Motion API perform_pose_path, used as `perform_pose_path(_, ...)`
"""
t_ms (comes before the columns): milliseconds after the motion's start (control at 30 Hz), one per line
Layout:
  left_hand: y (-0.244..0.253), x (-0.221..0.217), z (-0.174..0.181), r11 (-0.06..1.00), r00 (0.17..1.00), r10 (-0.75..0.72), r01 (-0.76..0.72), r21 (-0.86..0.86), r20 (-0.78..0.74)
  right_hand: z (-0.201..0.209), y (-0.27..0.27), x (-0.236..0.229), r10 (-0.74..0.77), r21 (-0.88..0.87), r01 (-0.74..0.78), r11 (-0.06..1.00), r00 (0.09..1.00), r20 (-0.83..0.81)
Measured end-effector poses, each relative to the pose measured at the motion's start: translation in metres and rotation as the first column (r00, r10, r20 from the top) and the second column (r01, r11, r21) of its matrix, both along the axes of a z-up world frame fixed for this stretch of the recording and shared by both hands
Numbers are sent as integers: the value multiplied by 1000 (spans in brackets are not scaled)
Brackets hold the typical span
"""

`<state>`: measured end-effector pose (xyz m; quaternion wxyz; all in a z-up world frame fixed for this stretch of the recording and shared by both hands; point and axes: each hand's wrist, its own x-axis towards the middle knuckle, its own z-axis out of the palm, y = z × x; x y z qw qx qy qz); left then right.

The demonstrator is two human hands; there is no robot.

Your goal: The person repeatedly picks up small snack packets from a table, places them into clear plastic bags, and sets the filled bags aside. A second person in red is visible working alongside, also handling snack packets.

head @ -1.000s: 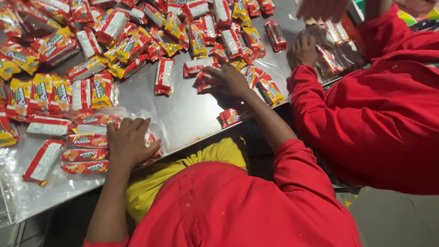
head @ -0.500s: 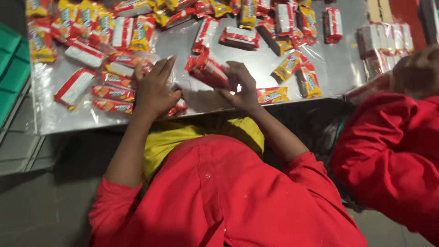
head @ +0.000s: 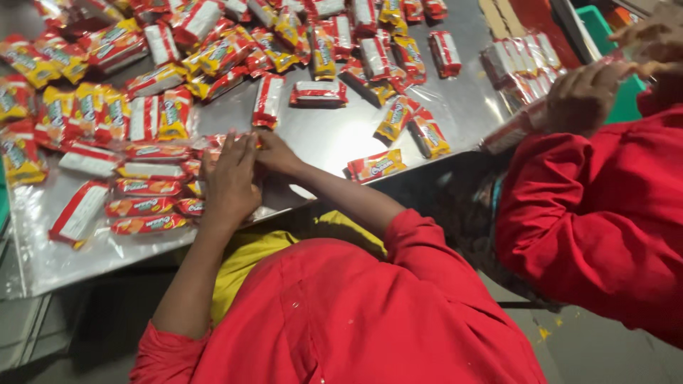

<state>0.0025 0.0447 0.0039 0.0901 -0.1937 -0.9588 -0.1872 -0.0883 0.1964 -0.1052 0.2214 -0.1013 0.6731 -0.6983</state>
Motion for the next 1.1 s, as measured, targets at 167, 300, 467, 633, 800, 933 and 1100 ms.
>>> perform_pose_path(167, 1, 0, -12, 993, 998, 53, -55, 106, 23, -17, 16, -14, 377, -231, -412, 881, 908, -184)
perform_pose_path(300, 10, 27, -26, 999, 999, -33, 34, 34, -20, 16, 19, -24, 193, 696, 150, 702, 901, -389)
perform_pose_path(467, 1, 48, -13, 986, 990, -66, 84, 144, -124, 63, -16, -8, 66, 68, 0, 998, 241, -968)
perform_pose_path(633, -15, 56, 27, 978, 895, -37, 123, 166, -445, 46, -33, -8, 100, 178, 13, 984, 787, -608)
perform_pose_path(800, -40, 71, 32, 966, 764, 50, 127, 227, -643, 34, 67, -59, 217, 290, 692, 661, 194, -957)
perform_pose_path(933, -54, 63, 5, 841, 921, 296, -126, 526, -253, 56, 224, -78, -642, -766, 329, 552, 754, -139)
perform_pose_path(1100, -42, 27, -29, 730, 935, 346, -318, 605, 75, 73, 329, -107, -871, -597, 644, 478, 263, -414)
